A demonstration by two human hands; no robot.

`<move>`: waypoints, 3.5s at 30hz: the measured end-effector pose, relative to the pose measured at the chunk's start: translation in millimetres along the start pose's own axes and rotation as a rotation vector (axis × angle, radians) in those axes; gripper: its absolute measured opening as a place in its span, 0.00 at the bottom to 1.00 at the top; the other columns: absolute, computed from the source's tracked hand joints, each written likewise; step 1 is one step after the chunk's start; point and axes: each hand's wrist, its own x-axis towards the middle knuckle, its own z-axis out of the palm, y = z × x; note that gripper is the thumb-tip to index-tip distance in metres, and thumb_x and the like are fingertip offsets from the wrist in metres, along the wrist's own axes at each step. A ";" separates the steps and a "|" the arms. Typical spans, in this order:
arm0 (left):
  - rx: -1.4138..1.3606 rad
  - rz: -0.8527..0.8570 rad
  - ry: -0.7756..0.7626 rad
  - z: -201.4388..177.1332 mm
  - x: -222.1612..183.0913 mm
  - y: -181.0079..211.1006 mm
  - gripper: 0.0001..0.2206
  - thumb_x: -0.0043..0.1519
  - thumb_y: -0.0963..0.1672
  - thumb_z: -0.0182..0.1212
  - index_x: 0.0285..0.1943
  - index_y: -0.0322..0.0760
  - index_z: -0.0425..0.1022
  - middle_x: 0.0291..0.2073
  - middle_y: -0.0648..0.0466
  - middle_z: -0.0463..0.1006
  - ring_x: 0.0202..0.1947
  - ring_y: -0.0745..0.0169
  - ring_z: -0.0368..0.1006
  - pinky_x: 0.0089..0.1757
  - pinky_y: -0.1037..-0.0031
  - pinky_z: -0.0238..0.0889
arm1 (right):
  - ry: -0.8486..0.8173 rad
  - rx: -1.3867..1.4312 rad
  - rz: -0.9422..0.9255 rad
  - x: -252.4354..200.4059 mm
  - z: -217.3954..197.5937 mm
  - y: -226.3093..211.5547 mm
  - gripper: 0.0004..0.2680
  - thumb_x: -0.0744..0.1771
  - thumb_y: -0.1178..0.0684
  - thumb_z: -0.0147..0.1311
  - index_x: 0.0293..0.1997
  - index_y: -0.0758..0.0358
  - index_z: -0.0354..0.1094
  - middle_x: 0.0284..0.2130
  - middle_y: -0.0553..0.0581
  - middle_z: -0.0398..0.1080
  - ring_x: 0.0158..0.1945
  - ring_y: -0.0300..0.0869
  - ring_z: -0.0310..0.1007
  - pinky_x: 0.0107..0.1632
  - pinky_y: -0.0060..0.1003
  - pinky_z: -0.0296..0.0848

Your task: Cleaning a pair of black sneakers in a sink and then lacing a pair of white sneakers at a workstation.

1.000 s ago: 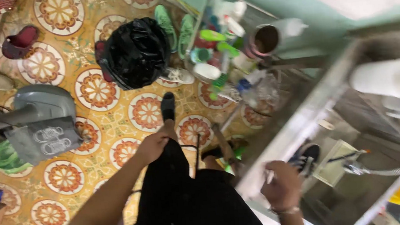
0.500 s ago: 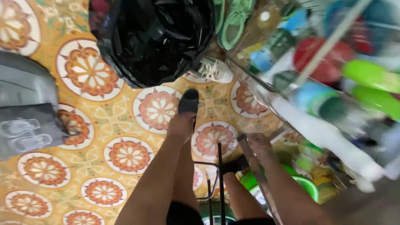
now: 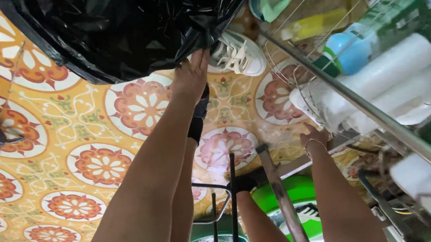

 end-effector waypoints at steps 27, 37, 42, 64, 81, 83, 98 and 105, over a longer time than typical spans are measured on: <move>-1.808 -0.914 -0.156 -351.2 -330.9 -2.5 0.20 0.67 0.54 0.53 0.46 0.32 0.73 0.19 0.53 0.70 0.09 0.66 0.58 0.15 0.73 0.50 | -0.052 1.508 -0.387 -439.7 -163.2 -155.2 0.14 0.58 0.66 0.50 0.47 0.62 0.66 0.42 0.53 0.70 0.43 0.42 0.71 0.41 0.37 0.72; -2.399 -0.593 -0.643 -574.0 -408.8 12.3 0.25 0.73 0.49 0.38 0.66 0.20 0.66 0.40 0.43 0.82 0.29 0.58 0.82 0.34 0.70 0.76 | 0.160 1.603 -0.613 -681.0 -334.7 36.3 0.13 0.60 0.61 0.63 0.37 0.59 0.57 0.33 0.48 0.69 0.38 0.35 0.71 0.43 0.32 0.72; -2.152 -0.120 -0.651 -606.5 -434.3 51.5 0.26 0.73 0.53 0.42 0.57 0.20 0.70 0.27 0.47 0.77 0.13 0.67 0.69 0.18 0.77 0.60 | 0.356 1.908 -0.739 -710.1 -304.0 136.0 0.12 0.64 0.60 0.64 0.39 0.59 0.58 0.32 0.48 0.65 0.36 0.33 0.65 0.40 0.31 0.66; -1.285 0.382 -0.465 -674.1 -625.4 354.3 0.18 0.58 0.43 0.66 0.56 0.32 0.73 0.39 0.51 0.83 0.15 0.76 0.64 0.16 0.81 0.55 | 0.716 2.677 -0.117 -825.0 -26.6 358.6 0.09 0.67 0.57 0.59 0.43 0.59 0.59 0.37 0.59 0.74 0.37 0.44 0.75 0.42 0.40 0.77; -0.685 1.000 0.127 -691.0 -572.4 279.0 0.20 0.61 0.43 0.66 0.61 0.31 0.71 0.46 0.43 0.78 0.29 0.52 0.81 0.28 0.71 0.74 | 1.090 2.711 0.183 -879.6 -99.7 255.4 0.13 0.63 0.65 0.62 0.35 0.56 0.57 0.43 0.53 0.74 0.44 0.39 0.75 0.50 0.35 0.75; -0.612 1.065 0.188 -689.8 -563.6 266.2 0.19 0.61 0.44 0.66 0.61 0.33 0.72 0.43 0.45 0.78 0.29 0.51 0.79 0.29 0.70 0.73 | 1.091 2.709 0.245 -883.5 -100.8 243.0 0.13 0.63 0.65 0.63 0.36 0.56 0.58 0.41 0.52 0.74 0.43 0.38 0.74 0.48 0.35 0.75; -0.046 1.425 0.510 -713.6 -524.3 236.2 0.26 0.54 0.37 0.60 0.60 0.59 0.78 0.30 0.55 0.67 0.18 0.57 0.68 0.23 0.67 0.68 | 1.264 2.480 0.675 -907.0 -97.5 178.0 0.10 0.64 0.65 0.65 0.43 0.61 0.66 0.41 0.51 0.73 0.45 0.36 0.73 0.51 0.29 0.71; -0.004 1.474 0.462 -701.5 -514.0 227.0 0.23 0.57 0.39 0.60 0.60 0.61 0.77 0.31 0.56 0.67 0.20 0.57 0.70 0.25 0.66 0.69 | 1.247 2.057 0.755 -870.5 -87.4 147.9 0.11 0.64 0.61 0.68 0.42 0.62 0.65 0.36 0.51 0.69 0.39 0.36 0.69 0.43 0.31 0.68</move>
